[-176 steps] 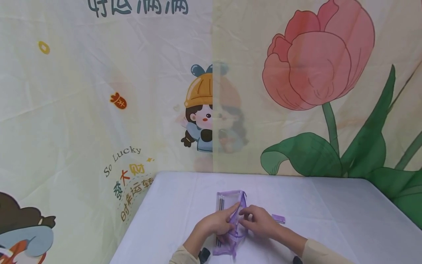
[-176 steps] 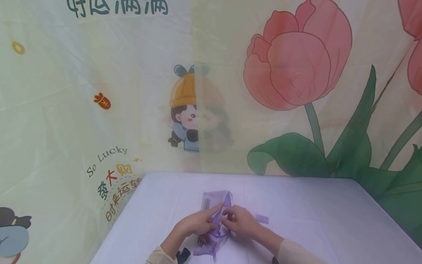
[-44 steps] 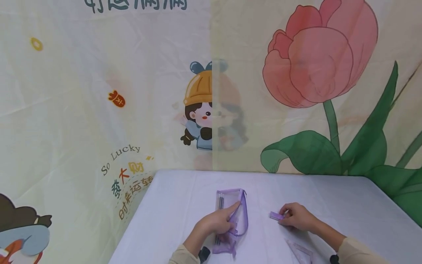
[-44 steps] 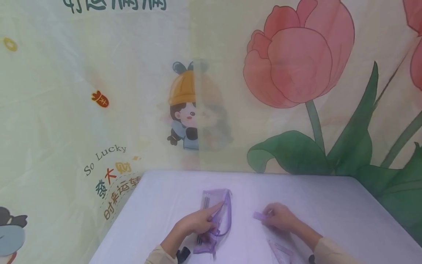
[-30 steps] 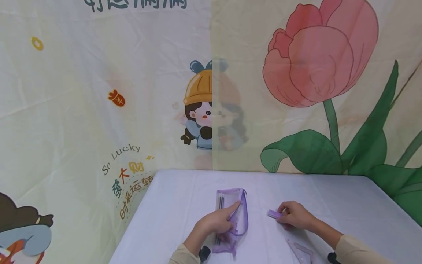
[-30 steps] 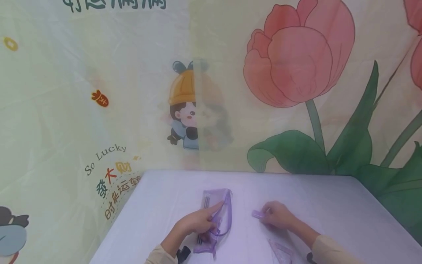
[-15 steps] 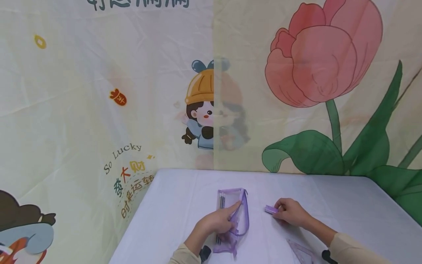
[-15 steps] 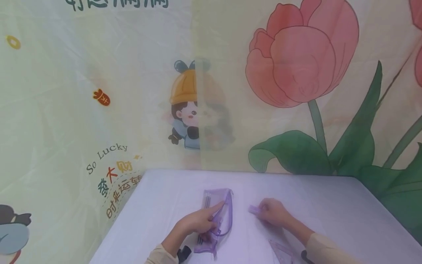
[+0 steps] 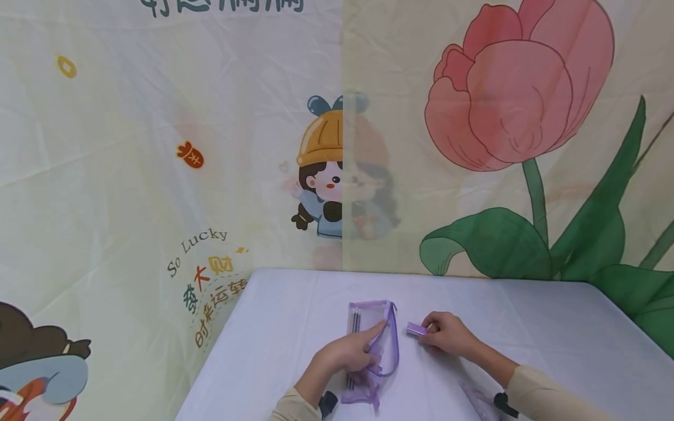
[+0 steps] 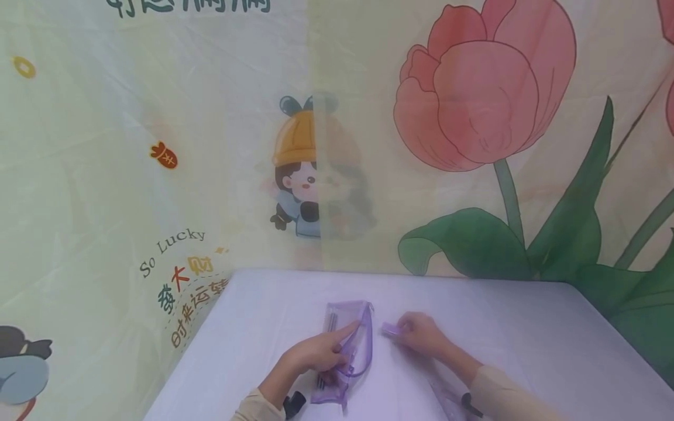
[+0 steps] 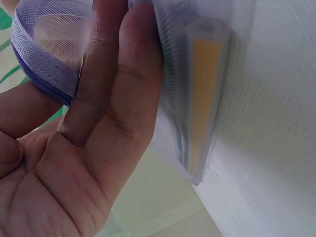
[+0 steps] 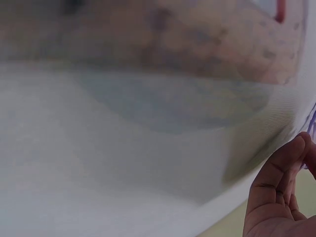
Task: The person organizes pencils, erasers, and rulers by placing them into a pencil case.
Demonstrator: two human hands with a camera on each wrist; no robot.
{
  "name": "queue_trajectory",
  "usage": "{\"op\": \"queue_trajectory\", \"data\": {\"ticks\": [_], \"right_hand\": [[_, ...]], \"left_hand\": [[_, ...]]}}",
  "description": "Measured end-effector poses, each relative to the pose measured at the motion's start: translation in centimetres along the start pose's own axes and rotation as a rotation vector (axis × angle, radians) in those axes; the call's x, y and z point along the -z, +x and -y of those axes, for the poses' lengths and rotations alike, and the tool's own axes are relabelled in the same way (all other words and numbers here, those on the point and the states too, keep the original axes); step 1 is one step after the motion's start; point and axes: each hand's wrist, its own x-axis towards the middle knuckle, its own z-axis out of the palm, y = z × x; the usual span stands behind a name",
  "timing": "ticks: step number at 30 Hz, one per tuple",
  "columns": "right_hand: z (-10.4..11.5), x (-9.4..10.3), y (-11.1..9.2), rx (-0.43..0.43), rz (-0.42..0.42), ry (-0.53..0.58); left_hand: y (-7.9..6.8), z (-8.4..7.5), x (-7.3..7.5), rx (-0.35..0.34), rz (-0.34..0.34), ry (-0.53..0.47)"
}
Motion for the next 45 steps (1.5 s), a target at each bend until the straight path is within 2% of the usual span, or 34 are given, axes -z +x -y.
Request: {"op": "queue_trajectory", "data": {"ticks": [10,16,22,36,45], "right_hand": [[1.0,-1.8,0.9,0.043,0.002,0.021],[1.8,-2.7,0.8,0.071,0.011,-0.005],[2.6,-3.2,1.0,0.143,0.020,-0.009],[3.9,-4.1,1.2,0.191,0.062,-0.013],[4.6,-4.9,1.0,0.089,0.092,-0.016]], "left_hand": [[-0.3,-0.1,0.0,0.017,-0.006,-0.020],[-0.2,0.0,0.1,0.018,-0.004,-0.018],[-0.2,0.3,0.2,0.004,-0.005,-0.010],[-0.1,0.1,0.2,-0.007,-0.005,0.017],[0.1,0.1,0.2,-0.004,-0.014,0.025]]}}
